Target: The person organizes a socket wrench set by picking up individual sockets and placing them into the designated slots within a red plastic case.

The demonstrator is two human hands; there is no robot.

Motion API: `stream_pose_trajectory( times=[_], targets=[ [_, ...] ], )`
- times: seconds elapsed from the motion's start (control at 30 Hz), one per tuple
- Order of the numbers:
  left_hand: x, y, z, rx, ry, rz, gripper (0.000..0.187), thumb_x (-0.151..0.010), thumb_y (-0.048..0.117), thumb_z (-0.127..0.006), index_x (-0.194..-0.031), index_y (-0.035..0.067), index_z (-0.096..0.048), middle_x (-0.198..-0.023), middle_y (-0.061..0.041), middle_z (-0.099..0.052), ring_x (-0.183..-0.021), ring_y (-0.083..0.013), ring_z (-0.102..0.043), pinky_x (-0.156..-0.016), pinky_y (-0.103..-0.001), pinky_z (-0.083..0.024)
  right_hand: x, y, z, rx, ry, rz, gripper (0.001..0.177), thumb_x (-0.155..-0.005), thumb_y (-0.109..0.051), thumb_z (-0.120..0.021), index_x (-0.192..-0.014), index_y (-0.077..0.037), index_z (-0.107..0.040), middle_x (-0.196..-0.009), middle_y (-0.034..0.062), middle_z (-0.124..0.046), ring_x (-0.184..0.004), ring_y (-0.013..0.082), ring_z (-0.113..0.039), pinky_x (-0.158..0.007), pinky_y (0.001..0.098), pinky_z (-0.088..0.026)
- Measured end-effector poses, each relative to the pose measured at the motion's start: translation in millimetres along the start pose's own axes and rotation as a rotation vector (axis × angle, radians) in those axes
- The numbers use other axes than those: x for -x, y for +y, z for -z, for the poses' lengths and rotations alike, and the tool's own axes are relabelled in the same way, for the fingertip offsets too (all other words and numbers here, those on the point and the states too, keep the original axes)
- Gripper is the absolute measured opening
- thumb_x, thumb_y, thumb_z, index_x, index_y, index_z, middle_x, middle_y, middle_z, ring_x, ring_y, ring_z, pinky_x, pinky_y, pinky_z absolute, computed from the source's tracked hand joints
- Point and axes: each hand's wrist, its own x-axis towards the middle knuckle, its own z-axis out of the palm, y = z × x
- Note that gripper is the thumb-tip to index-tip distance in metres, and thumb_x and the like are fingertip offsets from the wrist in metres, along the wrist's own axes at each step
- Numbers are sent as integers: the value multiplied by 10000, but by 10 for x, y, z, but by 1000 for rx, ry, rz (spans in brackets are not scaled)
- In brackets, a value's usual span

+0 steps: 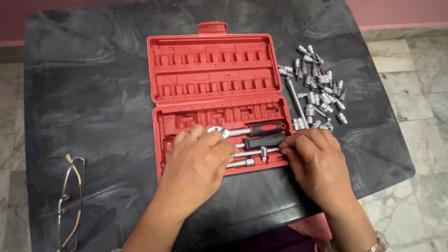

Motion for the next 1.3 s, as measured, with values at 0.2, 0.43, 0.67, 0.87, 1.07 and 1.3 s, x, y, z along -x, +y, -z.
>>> stream_pose_trajectory(
  times=[0.2, 0.43, 0.67, 0.87, 1.07, 1.3],
  targets=[
    [-12, -56, 133, -61, 51, 50, 44, -801, 127, -742, -835, 108, -721, -834, -37, -634, -858, -289, -594, -759, -460, -435, -61, -115, 18, -35, -28, 27, 165, -809, -120, -780, -969, -115, -742, -962, 36, -706, -925, 277, -634, -832, 396, -499],
    [-11, -140, 226, 18, 44, 132, 67, -748, 147, -780, -782, 113, -732, -781, -9, -664, -836, -279, -603, -778, -461, -439, -129, -161, -17, -101, -64, 50, 215, -804, -126, -787, -1017, -143, -769, -964, 30, -718, -926, 266, -646, -829, 379, -507],
    [16, -185, 266, 43, -57, 144, 56, -719, 137, -777, -745, 133, -728, -745, -3, -652, -834, -268, -604, -836, -455, -442, -32, -24, -16, -186, -16, -13, 158, -806, -92, -805, -951, -114, -746, -943, 25, -732, -895, 227, -677, -814, 344, -524],
    [10, -180, 290, 33, -90, 132, 51, -699, 135, -775, -727, 145, -734, -747, 2, -655, -832, -264, -600, -811, -459, -432, 61, 114, 30, -183, 53, -131, 156, -814, -41, -797, -955, -91, -753, -942, 44, -732, -890, 217, -685, -788, 318, -536],
    [-7, -110, 215, 10, -78, 65, 72, -743, 180, -782, -763, 132, -732, -779, -10, -652, -836, -269, -592, -785, -458, -426, 122, 220, 92, -211, 76, -130, 163, -830, -19, -778, -975, -88, -750, -956, 48, -735, -912, 219, -698, -813, 324, -543],
    [-20, -39, 95, -13, -60, -32, 48, -796, 161, -753, -832, 130, -744, -801, -8, -652, -849, -263, -591, -768, -449, -421, 129, 171, 51, -245, 57, -104, 179, -823, -18, -770, -984, -93, -752, -956, 36, -740, -894, 215, -702, -811, 319, -540]
  ],
)
